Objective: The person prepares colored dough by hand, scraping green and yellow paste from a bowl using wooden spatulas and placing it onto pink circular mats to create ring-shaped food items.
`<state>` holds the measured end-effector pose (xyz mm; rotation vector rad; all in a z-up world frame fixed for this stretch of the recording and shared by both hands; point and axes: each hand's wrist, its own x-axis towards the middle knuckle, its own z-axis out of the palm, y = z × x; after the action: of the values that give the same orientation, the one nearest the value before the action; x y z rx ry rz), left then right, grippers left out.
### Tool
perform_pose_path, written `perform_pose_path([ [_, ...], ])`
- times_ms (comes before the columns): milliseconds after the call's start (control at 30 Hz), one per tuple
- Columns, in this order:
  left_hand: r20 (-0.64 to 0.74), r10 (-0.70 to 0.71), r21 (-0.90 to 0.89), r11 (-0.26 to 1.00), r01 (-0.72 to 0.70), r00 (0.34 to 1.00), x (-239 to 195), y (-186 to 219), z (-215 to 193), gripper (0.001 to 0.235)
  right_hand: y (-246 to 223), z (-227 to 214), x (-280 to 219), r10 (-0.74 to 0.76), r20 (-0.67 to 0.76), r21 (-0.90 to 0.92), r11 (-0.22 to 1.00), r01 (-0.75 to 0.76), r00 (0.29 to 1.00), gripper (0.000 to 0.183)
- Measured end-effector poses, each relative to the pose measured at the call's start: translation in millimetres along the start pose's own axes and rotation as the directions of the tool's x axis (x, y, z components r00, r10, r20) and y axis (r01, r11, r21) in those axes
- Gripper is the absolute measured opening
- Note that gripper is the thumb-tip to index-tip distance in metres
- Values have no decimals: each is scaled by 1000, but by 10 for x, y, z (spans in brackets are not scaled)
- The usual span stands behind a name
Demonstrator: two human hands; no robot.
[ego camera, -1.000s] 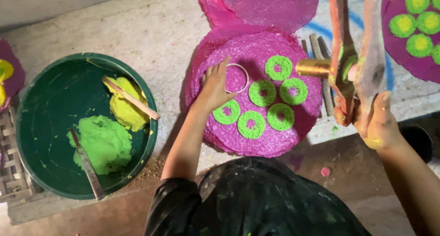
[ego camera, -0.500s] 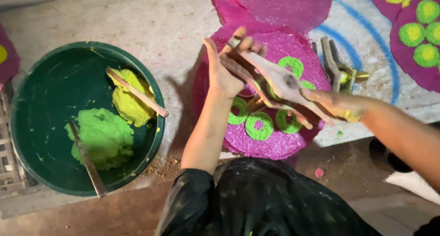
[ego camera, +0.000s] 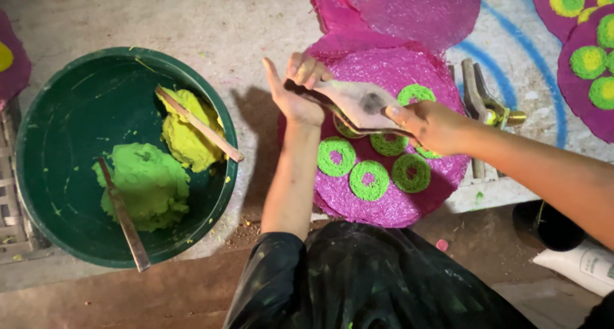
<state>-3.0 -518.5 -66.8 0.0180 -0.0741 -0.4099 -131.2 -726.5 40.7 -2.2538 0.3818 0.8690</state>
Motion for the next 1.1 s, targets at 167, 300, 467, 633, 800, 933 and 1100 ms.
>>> perform_pose_path([
  [167,-111,26,5,1000,-25,993,43,-270,-80,50,-28,-144,-105,63,-106,-116,990,-75,992,65],
  [300,-41,41,27,999,-40,998,209,-301,-44,50,-41,-159,-123,-10,-215,-146,989,-22,977,60],
  [467,12,64,97,993,-65,998,317,-96,68,53,-57,11,35,-198,-281,-133,977,166,939,60],
  [633,-26,115,169,980,-109,993,202,51,54,54,-12,177,173,-240,-230,-76,971,228,943,60],
  [800,-155,55,50,998,-48,986,48,-208,-205,49,30,106,8,150,-53,-172,972,-157,987,62],
  [933,-257,-86,227,963,146,963,73,-353,-155,59,368,-175,-125,176,-151,-96,977,-191,973,60],
  [1100,-35,-202,999,29,42,979,-264,-164,43,83,1150,-190,-344,-154,-373,433,844,318,915,72],
])
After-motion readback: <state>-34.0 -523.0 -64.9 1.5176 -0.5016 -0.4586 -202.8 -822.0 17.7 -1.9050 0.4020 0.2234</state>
